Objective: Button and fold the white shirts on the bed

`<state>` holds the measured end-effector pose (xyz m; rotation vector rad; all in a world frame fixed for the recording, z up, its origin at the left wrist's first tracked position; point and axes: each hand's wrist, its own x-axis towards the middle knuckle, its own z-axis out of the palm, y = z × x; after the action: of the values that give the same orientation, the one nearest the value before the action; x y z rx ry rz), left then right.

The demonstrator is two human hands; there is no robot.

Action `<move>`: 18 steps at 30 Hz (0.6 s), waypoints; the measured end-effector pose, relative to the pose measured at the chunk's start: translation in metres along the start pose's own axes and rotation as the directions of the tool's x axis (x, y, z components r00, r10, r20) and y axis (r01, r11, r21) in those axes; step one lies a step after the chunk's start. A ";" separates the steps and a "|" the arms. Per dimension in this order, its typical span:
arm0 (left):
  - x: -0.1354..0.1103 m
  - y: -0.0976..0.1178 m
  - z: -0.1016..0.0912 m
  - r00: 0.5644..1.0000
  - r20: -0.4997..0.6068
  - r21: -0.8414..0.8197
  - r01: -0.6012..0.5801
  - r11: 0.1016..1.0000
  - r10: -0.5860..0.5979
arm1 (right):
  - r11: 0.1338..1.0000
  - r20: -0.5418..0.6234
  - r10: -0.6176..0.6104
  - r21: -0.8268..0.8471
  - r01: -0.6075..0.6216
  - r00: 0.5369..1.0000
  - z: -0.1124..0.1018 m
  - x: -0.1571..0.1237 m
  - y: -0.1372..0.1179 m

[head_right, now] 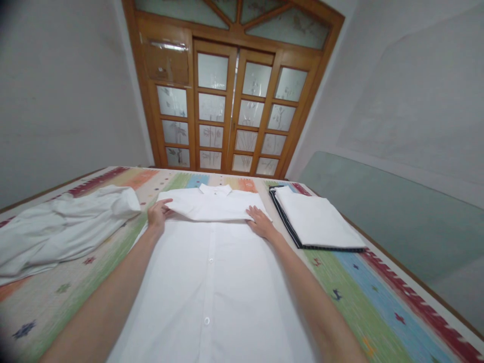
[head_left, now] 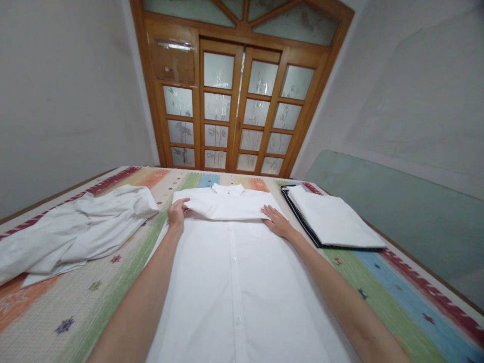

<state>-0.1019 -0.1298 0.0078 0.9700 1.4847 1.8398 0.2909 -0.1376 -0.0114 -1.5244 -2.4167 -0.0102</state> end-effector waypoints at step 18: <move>0.006 0.018 0.003 0.994 -0.066 -0.077 0.081 0.994 -0.086 | 0.989 -0.063 0.082 0.128 -0.074 0.995 0.003 0.002 0.001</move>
<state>-0.1026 -0.1276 0.0269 0.8048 1.4636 1.8714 0.2904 -0.1350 -0.0139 -1.5351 -2.2581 0.1023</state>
